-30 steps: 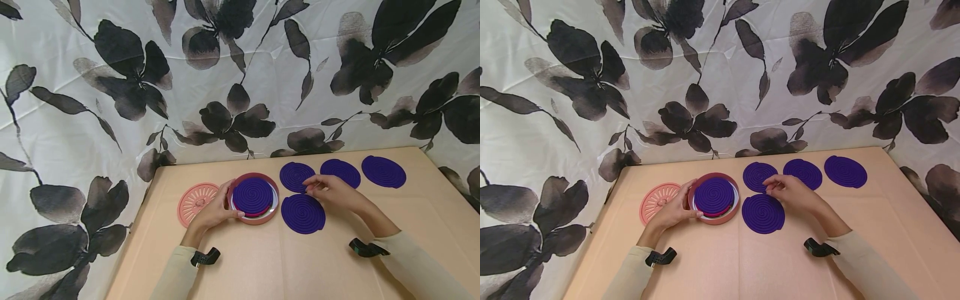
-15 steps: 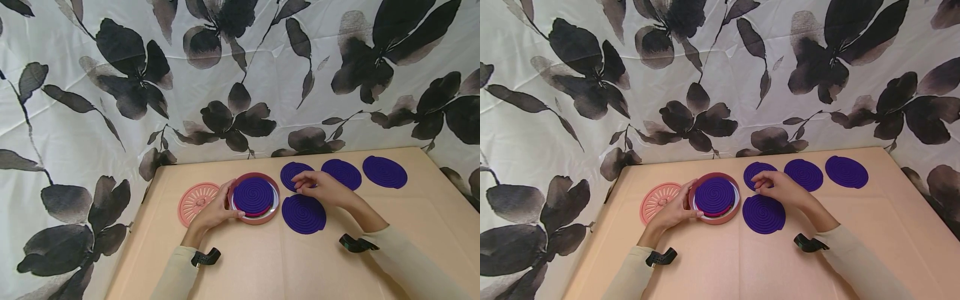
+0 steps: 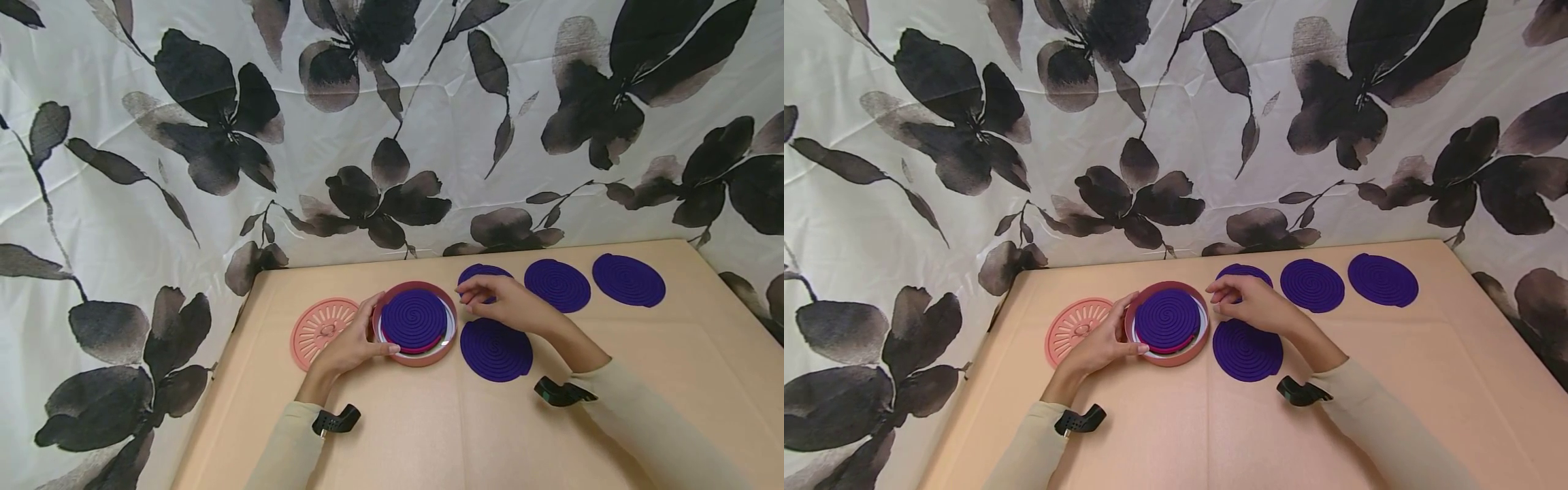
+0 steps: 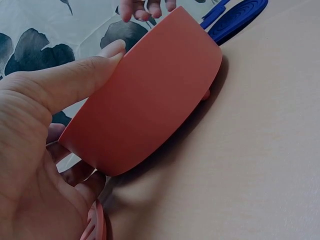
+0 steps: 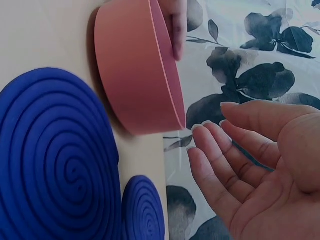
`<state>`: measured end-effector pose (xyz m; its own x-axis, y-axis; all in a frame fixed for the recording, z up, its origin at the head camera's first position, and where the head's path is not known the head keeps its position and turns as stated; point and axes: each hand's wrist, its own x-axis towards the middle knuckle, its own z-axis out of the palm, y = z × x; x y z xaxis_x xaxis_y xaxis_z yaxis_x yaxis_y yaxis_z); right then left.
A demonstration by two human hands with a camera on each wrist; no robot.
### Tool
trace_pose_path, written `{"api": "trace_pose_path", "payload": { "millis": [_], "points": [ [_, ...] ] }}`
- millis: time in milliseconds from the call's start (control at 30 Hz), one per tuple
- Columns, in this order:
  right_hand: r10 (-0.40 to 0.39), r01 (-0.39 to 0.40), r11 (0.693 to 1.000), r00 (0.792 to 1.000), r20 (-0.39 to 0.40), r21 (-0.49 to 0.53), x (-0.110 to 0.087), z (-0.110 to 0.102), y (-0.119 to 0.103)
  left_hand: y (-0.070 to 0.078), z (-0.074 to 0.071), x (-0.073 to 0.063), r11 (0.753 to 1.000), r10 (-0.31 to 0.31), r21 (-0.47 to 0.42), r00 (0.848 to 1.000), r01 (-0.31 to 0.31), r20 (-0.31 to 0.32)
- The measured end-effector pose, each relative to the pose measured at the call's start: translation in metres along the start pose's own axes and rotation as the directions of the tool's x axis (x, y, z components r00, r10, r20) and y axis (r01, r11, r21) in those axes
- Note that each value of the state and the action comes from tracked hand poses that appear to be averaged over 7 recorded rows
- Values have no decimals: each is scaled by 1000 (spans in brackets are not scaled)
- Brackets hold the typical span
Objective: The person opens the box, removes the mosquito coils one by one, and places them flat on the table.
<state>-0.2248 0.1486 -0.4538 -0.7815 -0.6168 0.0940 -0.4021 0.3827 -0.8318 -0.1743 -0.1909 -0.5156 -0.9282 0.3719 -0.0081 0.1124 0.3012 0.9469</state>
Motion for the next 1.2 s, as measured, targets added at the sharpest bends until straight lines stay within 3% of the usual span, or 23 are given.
{"api": "trace_pose_path", "payload": {
  "millis": [700,1200],
  "points": [
    [11,-12,1000,999,47,13,29,21,-21,1,-4,3,1000,-9,-15,1000,9,14],
    [24,-24,1000,999,22,15,27,56,-41,0,-12,-13,1000,17,-15,998,-16,57]
  ]
}}
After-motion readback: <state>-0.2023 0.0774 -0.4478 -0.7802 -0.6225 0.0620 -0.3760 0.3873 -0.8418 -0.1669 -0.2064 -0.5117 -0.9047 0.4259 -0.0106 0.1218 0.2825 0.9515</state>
